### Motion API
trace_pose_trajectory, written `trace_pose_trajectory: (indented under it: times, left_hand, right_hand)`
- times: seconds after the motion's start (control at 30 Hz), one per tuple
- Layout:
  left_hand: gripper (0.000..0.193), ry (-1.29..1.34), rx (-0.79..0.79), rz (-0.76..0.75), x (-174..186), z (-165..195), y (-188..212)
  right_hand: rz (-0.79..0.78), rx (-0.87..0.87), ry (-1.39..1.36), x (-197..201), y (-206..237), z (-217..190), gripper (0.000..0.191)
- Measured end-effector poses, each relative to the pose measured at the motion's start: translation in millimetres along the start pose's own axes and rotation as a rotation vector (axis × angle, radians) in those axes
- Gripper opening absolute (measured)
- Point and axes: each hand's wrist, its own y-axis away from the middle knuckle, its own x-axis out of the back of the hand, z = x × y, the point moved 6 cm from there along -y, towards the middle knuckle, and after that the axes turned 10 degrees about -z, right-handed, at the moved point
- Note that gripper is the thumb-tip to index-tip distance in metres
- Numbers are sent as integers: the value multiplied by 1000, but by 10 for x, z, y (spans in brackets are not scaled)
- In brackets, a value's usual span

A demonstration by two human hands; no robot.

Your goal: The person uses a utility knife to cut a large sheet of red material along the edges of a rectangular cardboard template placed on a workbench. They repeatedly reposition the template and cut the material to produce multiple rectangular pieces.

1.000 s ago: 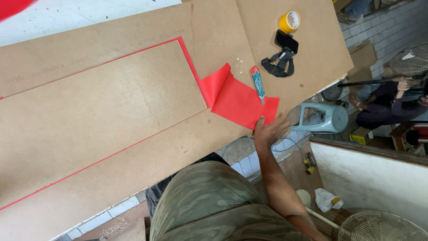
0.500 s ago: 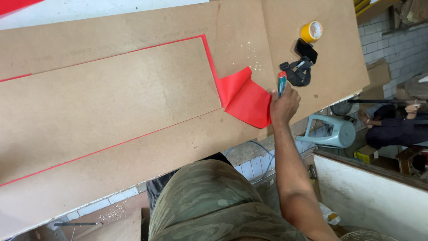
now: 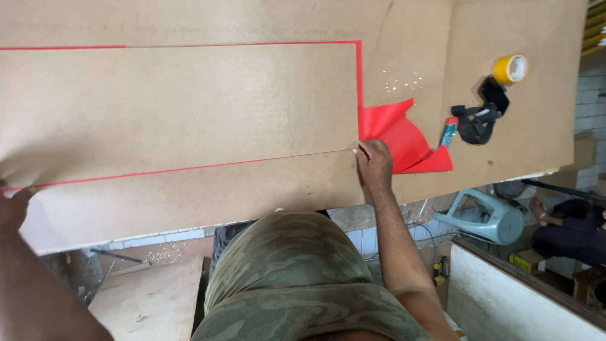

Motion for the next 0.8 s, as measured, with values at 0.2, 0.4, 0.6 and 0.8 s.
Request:
trace_pose_trajectory:
  times: [0.2, 0.4, 0.6, 0.8]
  left_hand:
    - [54, -114, 77, 35, 276, -118, -21]
    - [56, -110, 63, 53, 315, -192, -3]
    - [58, -169, -41, 69, 244, -236, -40]
    - [67, 197, -40, -29, -16, -205, -83]
  right_hand:
    - [30, -1, 26, -138, 66, 33, 23]
    - [47, -2, 85, -216, 108, 27, 23]
    - [78, -5, 92, -184, 113, 56, 22]
    - [112, -13, 52, -95, 129, 131, 22]
